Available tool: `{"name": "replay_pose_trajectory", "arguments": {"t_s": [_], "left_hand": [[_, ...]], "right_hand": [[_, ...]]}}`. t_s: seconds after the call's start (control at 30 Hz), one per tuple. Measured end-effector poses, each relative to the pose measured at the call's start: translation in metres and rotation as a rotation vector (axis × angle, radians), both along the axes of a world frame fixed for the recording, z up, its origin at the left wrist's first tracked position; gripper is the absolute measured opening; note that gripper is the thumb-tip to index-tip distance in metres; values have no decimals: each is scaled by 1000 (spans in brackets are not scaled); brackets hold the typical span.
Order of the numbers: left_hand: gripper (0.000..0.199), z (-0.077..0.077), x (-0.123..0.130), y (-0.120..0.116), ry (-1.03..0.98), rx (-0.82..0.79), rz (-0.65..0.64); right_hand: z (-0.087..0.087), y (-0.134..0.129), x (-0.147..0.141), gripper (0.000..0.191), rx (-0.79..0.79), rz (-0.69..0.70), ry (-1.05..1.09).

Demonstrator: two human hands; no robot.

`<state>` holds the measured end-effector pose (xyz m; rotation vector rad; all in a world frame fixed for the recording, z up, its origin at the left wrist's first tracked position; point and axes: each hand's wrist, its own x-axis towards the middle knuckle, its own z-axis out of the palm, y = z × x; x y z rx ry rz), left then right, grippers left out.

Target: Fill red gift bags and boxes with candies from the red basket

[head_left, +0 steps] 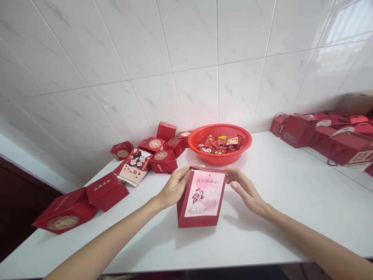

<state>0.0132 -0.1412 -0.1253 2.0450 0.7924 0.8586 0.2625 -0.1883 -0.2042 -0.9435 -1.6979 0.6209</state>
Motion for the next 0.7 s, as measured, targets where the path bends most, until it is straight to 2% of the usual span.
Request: {"name": "replay_pose_trajectory", "arguments": {"t_s": [0.07,0.17,0.33,0.43,0.53,0.7], "left_hand": [[62,-6,6,-1,-5,-71,-48],[57,-10,5,-4,8,-116,-60],[47,-4,4,-8,-27,-178,13],[35,1,8,-11,-27,-97,91],[34,3,11,-12,-13,1,162],[29,-2,10,-9,16,7,159]], "right_hand": [[9,0,-8,32,-51,47,135],[16,-2,-13,26,-106,15,239],[21,-4,-8,29,-130,-75,325],[24,-2,-8,32,-137,-118,338],[25,3,-8,29,-114,-145,332],[29,7,-9,24,-54,-175,341]]}}
